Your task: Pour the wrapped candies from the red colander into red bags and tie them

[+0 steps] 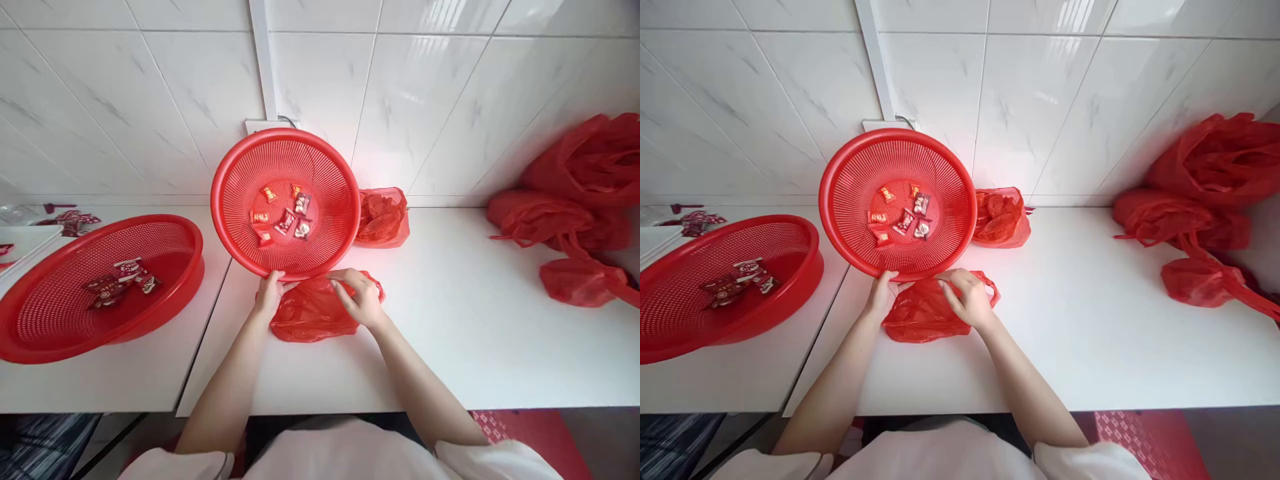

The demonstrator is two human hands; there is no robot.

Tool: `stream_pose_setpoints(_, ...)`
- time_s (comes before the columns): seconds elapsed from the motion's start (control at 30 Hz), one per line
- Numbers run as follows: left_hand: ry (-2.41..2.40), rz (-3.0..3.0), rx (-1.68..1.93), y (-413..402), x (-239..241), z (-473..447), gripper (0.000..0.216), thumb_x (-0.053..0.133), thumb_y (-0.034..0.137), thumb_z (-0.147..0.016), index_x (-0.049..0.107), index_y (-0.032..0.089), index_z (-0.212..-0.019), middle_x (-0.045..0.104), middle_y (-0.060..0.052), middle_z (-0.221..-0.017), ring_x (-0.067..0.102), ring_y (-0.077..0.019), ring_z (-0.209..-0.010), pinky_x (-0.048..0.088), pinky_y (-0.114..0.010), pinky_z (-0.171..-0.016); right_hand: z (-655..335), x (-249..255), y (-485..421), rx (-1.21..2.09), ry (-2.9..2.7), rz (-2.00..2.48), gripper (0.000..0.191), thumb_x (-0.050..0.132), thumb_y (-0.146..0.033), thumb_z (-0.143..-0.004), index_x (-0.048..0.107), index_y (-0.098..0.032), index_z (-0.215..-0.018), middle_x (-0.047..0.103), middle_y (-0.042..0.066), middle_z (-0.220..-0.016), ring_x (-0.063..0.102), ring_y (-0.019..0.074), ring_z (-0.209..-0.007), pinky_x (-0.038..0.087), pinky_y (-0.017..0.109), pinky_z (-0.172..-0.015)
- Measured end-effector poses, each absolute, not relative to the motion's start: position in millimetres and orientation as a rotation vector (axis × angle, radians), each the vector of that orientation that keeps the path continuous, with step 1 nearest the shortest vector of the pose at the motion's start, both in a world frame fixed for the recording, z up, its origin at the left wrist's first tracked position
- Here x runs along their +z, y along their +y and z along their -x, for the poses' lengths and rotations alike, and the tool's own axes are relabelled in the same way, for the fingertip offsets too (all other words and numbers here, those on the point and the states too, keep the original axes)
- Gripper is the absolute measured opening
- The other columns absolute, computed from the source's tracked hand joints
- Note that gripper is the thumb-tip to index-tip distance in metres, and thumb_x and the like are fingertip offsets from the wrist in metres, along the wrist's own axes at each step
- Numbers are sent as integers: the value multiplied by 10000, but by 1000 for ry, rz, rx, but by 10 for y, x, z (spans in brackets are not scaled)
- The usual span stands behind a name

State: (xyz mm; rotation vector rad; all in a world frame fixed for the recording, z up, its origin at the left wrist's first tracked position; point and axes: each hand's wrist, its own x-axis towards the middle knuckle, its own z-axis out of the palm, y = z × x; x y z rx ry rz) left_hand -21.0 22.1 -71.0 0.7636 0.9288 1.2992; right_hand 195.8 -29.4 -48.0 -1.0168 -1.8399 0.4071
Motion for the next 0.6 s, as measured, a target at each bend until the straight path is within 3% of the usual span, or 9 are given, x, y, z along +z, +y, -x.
stream_pose_setpoints(0.23,829,-768,1258,106,-651,42,345,556,230,-737,618,214,-1076,674,-50,-1135,606,-270,-1110,536,-438,-877,-1715,-232,74,363,-2073,1066,319,394,-303,-970,574,-216,-1218,595,102,-1261,540,220,-1201,426,420,-1039)
stream_pose_setpoints(0.33,802,-753,1213,72,-676,24,314,552,216,-741,631,224,-1045,675,-36,-1133,602,-262,-1114,540,-422,-865,-1582,-301,210,224,-2184,1190,526,404,-443,-955,426,-151,-1392,451,152,-1436,346,281,-1381,148,561,-1163)
stream_pose_setpoints(0.4,787,-751,1196,63,-717,16,293,556,201,-737,639,219,-1017,680,-32,-1104,614,-258,-1084,544,-422,-852,-1519,-353,273,191,-2275,1231,661,377,-518,-945,320,-102,-1456,396,192,-1470,278,306,-1415,-39,608,-1148)
stream_pose_setpoints(0.5,773,-768,1206,61,-766,13,225,552,187,-743,649,213,-945,689,-25,-1045,622,-246,-1054,546,-405,-841,-1497,-386,305,290,-2353,1200,684,334,-543,-951,309,-88,-1462,487,207,-1395,395,291,-1355,-102,588,-1140)
stream_pose_setpoints(0.6,789,-755,1215,78,-762,32,189,544,199,-749,650,185,-905,700,-46,-968,633,-248,-1020,545,-389,-829,-1553,-363,259,375,-2358,1064,674,466,-556,-902,386,-143,-1429,583,160,-1294,502,280,-1263,-63,580,-1155)
